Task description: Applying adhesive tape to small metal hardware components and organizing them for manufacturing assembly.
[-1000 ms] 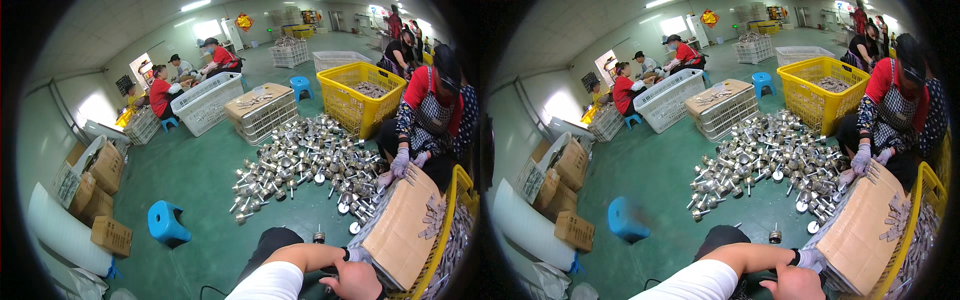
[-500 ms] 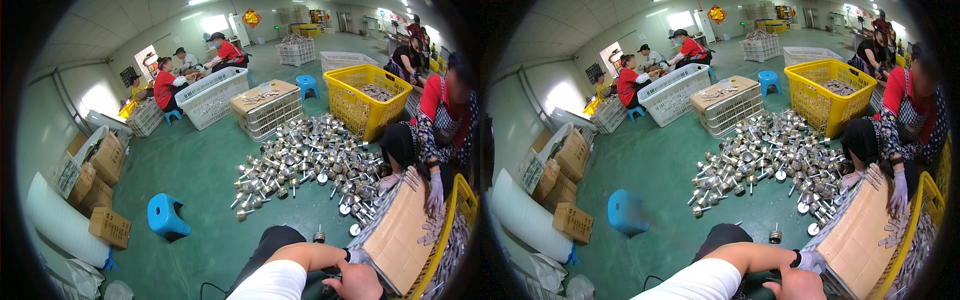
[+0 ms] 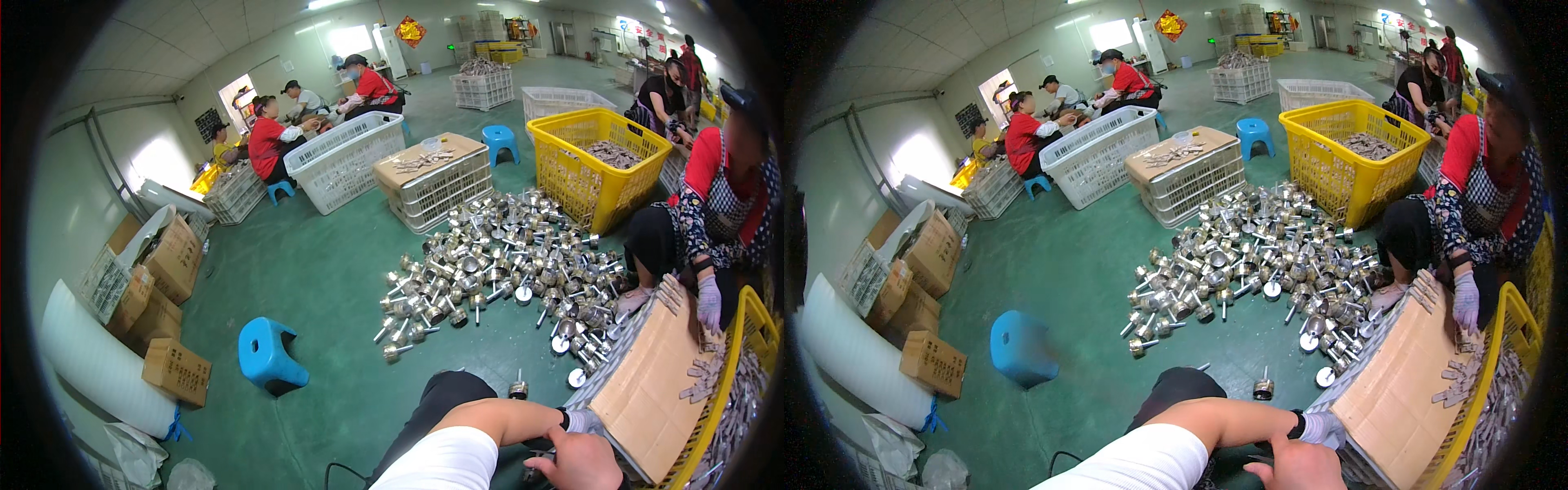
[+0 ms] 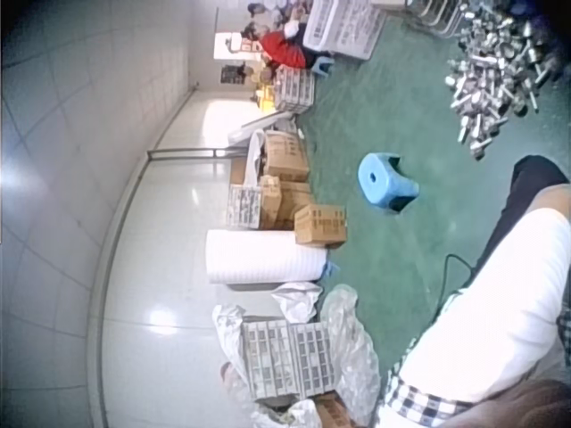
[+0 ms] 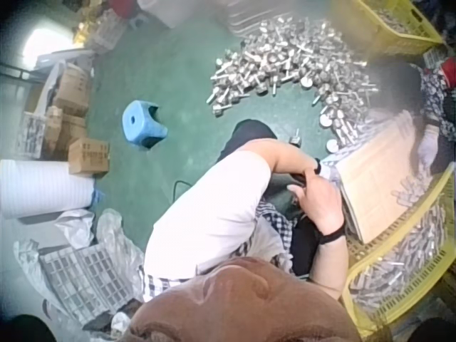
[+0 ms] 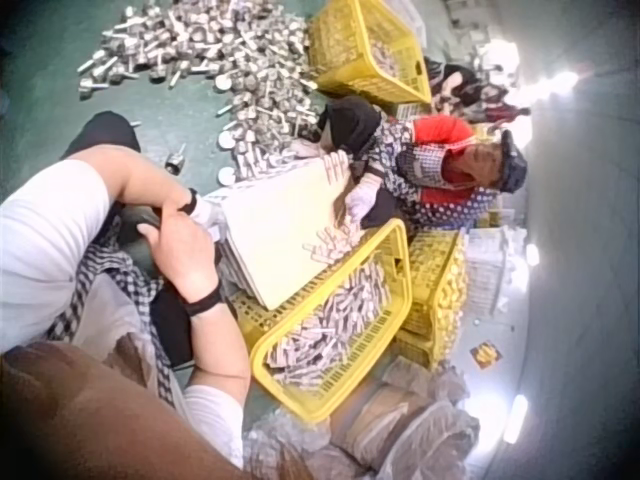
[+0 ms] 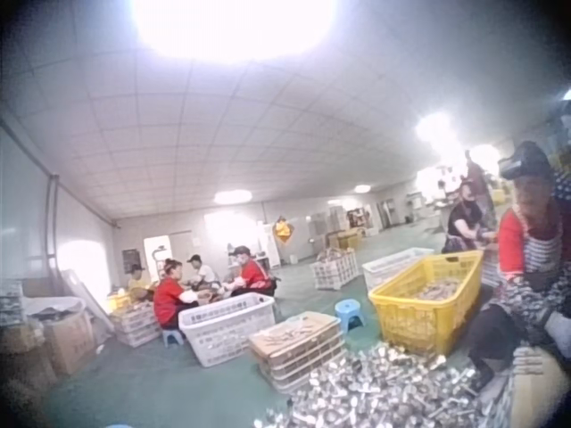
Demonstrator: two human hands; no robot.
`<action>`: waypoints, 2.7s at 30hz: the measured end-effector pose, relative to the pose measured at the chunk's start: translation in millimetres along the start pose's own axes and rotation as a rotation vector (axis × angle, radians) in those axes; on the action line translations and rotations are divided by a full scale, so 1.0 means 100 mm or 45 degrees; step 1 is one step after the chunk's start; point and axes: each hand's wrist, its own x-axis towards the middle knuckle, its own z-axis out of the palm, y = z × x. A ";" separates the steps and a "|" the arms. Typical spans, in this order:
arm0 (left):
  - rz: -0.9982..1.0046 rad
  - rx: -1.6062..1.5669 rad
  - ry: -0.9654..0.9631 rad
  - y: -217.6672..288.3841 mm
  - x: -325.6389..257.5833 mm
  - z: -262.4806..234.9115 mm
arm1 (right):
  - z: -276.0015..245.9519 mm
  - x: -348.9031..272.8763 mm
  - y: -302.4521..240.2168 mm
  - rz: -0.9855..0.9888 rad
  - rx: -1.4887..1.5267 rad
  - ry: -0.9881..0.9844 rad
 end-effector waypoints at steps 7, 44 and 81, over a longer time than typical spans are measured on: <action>0.030 -0.004 -0.066 -0.06 0.03 -0.02 | 0.00 -0.02 0.01 -0.017 -0.010 0.026; 0.043 -0.357 -0.189 -0.31 0.12 0.02 | 0.02 -0.07 0.04 -0.141 0.011 0.155; -0.384 -1.353 0.378 0.11 -0.28 -0.48 | -0.11 -0.08 -0.11 -0.015 0.063 -0.067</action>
